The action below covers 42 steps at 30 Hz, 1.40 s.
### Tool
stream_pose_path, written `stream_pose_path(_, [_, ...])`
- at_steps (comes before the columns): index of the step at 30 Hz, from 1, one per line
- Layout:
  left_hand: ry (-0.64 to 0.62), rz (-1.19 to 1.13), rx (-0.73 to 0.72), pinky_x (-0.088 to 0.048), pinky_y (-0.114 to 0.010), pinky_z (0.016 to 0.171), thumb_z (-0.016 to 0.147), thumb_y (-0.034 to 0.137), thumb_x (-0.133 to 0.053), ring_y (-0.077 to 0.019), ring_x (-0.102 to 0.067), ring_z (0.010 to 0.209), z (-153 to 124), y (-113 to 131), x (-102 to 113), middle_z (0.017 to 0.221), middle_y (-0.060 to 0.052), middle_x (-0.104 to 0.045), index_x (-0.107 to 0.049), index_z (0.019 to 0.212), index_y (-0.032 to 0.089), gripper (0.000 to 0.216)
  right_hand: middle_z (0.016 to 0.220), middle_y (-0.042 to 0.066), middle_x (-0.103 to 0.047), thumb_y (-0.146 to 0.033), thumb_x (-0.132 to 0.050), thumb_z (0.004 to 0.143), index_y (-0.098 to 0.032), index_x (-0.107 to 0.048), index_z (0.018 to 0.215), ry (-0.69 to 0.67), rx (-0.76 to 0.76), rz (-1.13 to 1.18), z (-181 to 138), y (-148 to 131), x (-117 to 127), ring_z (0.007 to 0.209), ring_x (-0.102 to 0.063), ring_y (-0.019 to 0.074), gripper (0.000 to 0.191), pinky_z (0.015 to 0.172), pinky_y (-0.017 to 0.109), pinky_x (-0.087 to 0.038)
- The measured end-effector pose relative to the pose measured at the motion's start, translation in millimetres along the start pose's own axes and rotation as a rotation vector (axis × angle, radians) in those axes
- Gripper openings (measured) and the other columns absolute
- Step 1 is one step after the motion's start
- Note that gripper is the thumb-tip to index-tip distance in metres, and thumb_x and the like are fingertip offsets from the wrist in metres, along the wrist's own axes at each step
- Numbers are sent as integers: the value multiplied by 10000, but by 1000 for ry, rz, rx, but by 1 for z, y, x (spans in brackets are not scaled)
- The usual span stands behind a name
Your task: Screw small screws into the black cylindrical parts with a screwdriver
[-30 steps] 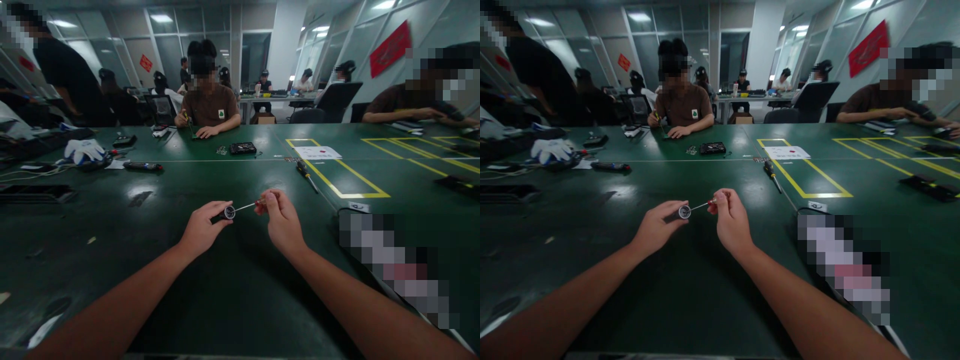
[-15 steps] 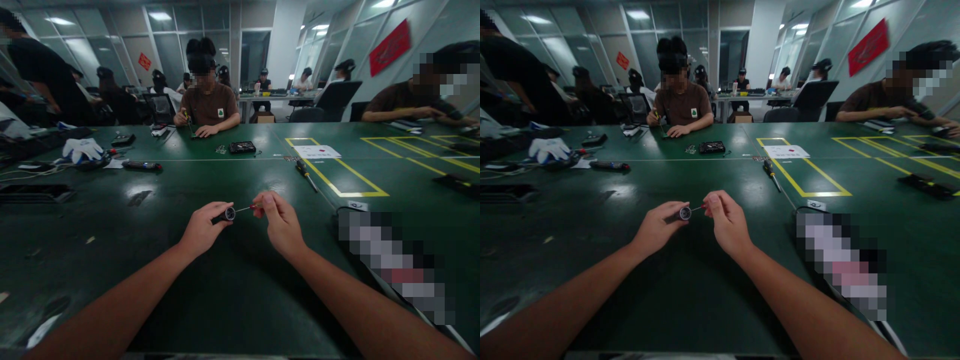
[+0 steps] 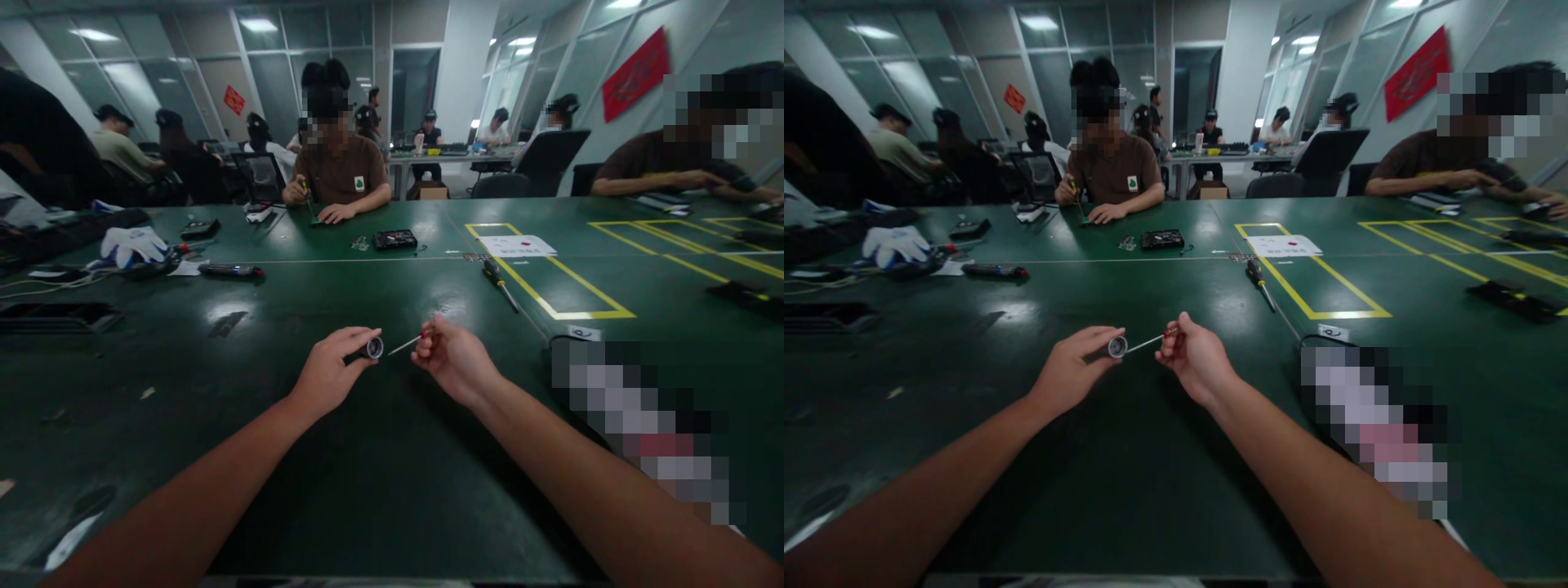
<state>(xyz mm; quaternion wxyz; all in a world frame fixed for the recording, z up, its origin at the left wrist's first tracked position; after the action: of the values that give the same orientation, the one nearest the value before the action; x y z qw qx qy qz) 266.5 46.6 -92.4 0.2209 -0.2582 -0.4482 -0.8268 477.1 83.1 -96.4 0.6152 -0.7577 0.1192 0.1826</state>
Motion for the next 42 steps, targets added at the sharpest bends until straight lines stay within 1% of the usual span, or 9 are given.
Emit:
stream_pose_path(1, [-1,4,-1,-511,-426,1083,875,126,-724,-223,-655,1193,0,0,0,1278,-56,-710,-700,1293,233,432,582,-31,-514,-475,-596,946,-212,-602,745,9,-58,45,2,1,1,521,-493,142,332,650,353,-529])
stream_pose_path(3, [-8,7,4,-507,-420,1087,876,128,-729,-219,-654,1196,1,2,-1,1280,-56,-709,-698,1295,222,431,580,-38,-511,-472,-594,947,-211,-599,749,47,-39,72,4,0,2,515,-485,134,328,646,338,-530])
stream_pose_path(8, [-11,-5,45,-503,-412,1093,862,130,-751,-215,-655,1196,0,3,0,1292,-56,-706,-684,1314,210,464,764,4,-656,-532,-608,940,-222,-646,879,113,427,-207,-4,-10,-1,683,-619,163,318,703,321,-533])
stream_pose_path(12, [-12,-14,56,-499,-413,1097,863,147,-757,-216,-650,1204,0,3,0,1304,-51,-700,-674,1328,224,479,844,24,-698,-500,-492,1024,-234,-631,957,70,654,-502,-21,-17,-8,760,-670,182,307,749,338,-532])
stream_pose_path(18, [-6,2,60,-503,-409,1091,854,128,-759,-215,-654,1196,0,2,-1,1282,-47,-709,-680,1316,224,479,881,33,-728,-394,-443,1064,-246,-605,1033,-21,842,-854,-37,-22,-14,804,-717,203,220,739,339,-504])
stream_pose_path(24, [-7,-6,43,-505,-400,1088,848,106,-756,-209,-658,1187,1,-3,-4,1275,-47,-712,-684,1309,223,481,923,67,-720,-337,-452,1051,-234,-614,1038,-117,1015,-1025,-44,-25,-18,847,-697,220,193,770,355,-510])
stream_pose_path(33, [-6,-8,46,-500,-421,1094,862,127,-741,-220,-655,1194,0,-4,-5,1280,-55,-709,-683,1310,229,463,902,69,-716,-313,-460,1043,-226,-620,1016,-105,1019,-1063,-46,-24,-21,820,-678,221,184,765,363,-506])
stream_pose_path(36, [-25,-2,50,-496,-428,1093,858,109,-736,-223,-645,1205,0,-4,-4,1282,-55,-706,-684,1310,231,471,902,60,-729,-352,-460,1050,-234,-617,1020,-75,923,-1002,-41,-22,-20,827,-695,217,199,762,356,-507])
stream_pose_path(42, [-29,0,66,-489,-435,1095,873,117,-718,-225,-632,1219,0,-3,-3,1298,-55,-697,-671,1332,237,477,863,42,-734,-447,-446,1054,-231,-600,973,63,669,-691,-24,-19,-11,788,-715,200,278,750,338,-541])
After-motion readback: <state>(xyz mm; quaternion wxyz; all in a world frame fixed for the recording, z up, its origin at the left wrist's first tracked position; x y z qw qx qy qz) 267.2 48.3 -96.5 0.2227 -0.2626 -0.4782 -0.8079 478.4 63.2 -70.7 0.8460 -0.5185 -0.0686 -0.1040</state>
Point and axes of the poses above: each hand's wrist, its own z-axis towards the middle knuckle, its own x-axis out of the back of the hand, y = z × x, the point moved 2 cm from there along z, towards the middle knuckle
